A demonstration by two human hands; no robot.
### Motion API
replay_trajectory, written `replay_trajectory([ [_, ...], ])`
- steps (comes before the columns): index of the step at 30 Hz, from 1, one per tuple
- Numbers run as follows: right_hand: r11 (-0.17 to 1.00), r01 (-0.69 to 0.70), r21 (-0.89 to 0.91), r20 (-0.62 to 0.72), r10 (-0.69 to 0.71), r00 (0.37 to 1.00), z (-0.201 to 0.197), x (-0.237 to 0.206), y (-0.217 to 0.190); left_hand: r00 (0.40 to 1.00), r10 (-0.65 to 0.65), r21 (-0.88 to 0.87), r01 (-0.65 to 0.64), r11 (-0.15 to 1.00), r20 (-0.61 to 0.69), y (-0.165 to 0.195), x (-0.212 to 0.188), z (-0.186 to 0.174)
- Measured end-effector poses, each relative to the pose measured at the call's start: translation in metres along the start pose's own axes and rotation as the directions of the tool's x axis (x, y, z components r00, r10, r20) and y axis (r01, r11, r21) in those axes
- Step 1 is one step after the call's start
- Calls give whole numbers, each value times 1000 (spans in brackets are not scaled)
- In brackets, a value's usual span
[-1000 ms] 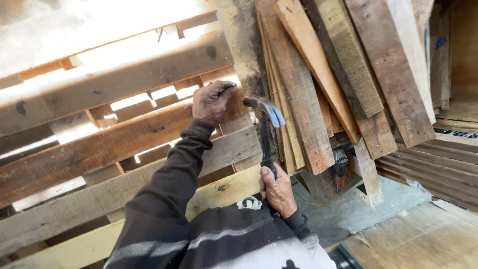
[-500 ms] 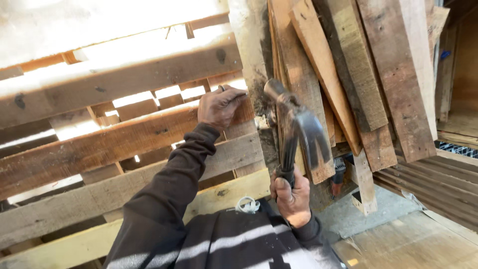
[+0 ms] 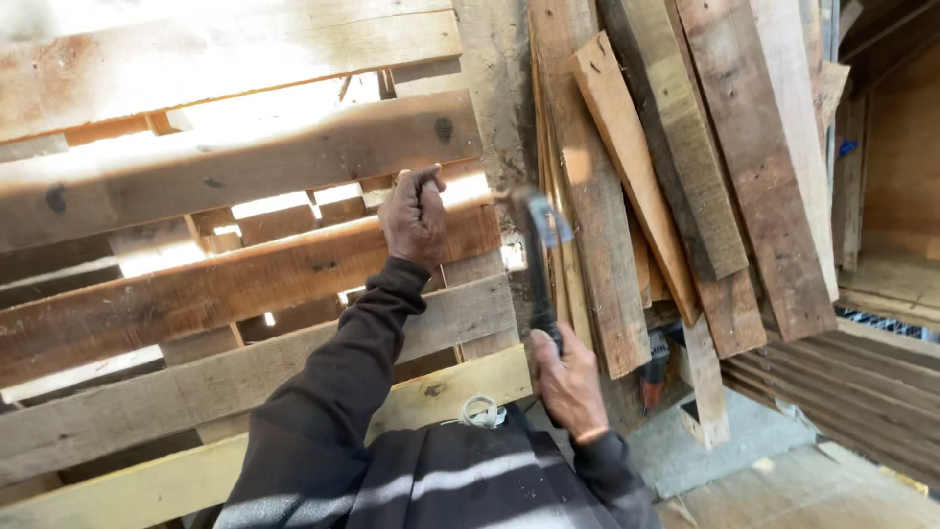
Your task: The person hammers nails into a wooden pallet using a hammer. They repeatedly pick up nails from a container and drive them into the pallet slats to secure the structure.
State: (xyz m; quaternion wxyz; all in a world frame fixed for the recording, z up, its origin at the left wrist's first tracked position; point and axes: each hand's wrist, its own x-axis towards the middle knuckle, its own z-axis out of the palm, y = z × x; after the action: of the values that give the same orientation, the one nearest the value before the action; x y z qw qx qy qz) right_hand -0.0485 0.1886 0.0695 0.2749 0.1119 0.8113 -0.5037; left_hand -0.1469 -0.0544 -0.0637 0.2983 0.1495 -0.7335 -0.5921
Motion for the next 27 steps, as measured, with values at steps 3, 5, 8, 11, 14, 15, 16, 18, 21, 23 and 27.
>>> replay_trajectory([
  [3,861,369,351,-14,-389,921,-24,-6,-23,994,-104,-56,102,993,-40,-10,-5,5],
  [5,568,624,537,-169,-652,739,-36,-9,-36,996,-71,-28,70,997,-55,-14,-7,6],
  [8,376,814,442,-279,-805,524,-30,-1,-35,995,-53,-17,51,999,-82,-15,-8,8],
  [11,426,881,-206,118,-883,454,-5,13,-14,992,-72,-15,71,997,-100,-14,-5,10],
  [14,926,289,-241,-56,-310,949,-8,7,-9,993,-92,40,95,995,-78,-13,-2,10],
  [15,993,-52,110,2,52,999,-13,2,-16,993,-83,71,89,994,-84,-12,-1,11],
  [16,815,533,-227,65,-533,844,-34,-5,-31,991,-89,55,95,994,-98,-12,-2,10],
  [18,556,530,641,-58,-653,755,-69,-22,-67,982,-155,18,158,987,-106,-10,-2,9],
  [21,152,848,509,-379,-845,378,-80,-22,-102,986,-83,-78,72,994,-146,-6,-1,8],
  [23,215,881,422,-355,-855,378,-53,-9,-91,985,-57,-83,44,996,-163,-1,0,6],
  [27,994,56,-97,-6,-57,998,4,13,-20,966,-213,-165,188,968,-148,6,7,6],
])
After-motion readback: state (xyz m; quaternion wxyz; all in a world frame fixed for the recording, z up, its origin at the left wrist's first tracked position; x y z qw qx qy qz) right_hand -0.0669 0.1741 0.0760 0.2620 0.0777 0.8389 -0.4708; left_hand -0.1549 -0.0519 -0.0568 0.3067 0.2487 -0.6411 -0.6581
